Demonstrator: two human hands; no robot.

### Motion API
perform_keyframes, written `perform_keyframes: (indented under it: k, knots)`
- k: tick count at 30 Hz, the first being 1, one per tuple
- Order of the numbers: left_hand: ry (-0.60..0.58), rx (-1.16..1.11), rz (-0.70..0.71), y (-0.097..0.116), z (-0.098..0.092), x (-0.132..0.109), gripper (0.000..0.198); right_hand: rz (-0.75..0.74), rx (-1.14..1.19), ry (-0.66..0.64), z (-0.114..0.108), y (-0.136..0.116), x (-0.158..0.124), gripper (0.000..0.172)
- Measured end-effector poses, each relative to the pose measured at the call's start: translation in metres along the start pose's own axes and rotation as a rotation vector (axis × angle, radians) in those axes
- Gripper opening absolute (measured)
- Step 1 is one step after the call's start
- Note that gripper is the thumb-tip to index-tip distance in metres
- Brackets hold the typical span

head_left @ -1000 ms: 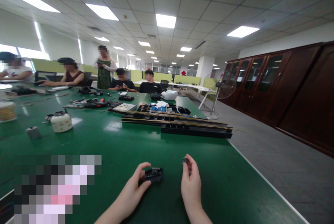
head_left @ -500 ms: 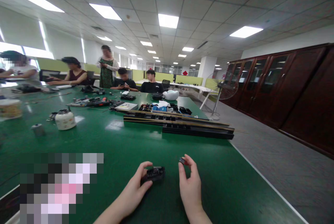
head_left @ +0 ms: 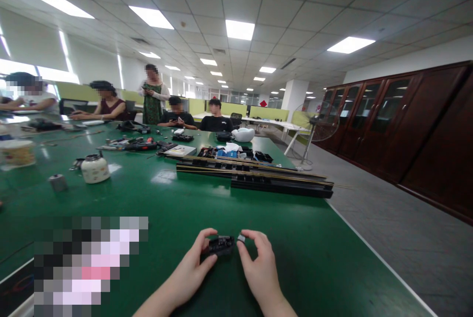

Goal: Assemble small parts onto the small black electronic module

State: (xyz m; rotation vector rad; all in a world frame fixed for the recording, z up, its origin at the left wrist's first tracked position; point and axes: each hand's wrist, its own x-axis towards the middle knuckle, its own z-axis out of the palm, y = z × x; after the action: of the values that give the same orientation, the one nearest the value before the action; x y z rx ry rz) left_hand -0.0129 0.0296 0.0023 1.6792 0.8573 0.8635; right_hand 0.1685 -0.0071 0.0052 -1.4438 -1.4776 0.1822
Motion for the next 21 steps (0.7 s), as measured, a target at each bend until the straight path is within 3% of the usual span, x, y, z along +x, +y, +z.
perform_keyframes:
  k: [7, 14, 21]
  knots:
    - [-0.01, 0.011, 0.008, 0.002, 0.0, 0.0, 0.038, -0.092, 0.09, -0.167, 0.003, -0.012, -0.002, 0.018]
    - [-0.009, 0.007, 0.025, -0.002, 0.0, 0.0, 0.038, -0.169, 0.128, -0.176, 0.003, -0.014, -0.002, 0.017]
    - [-0.006, -0.023, 0.017, -0.003, 0.002, 0.0, 0.039, -0.103, -0.018, -0.293, 0.005, -0.014, -0.002, 0.021]
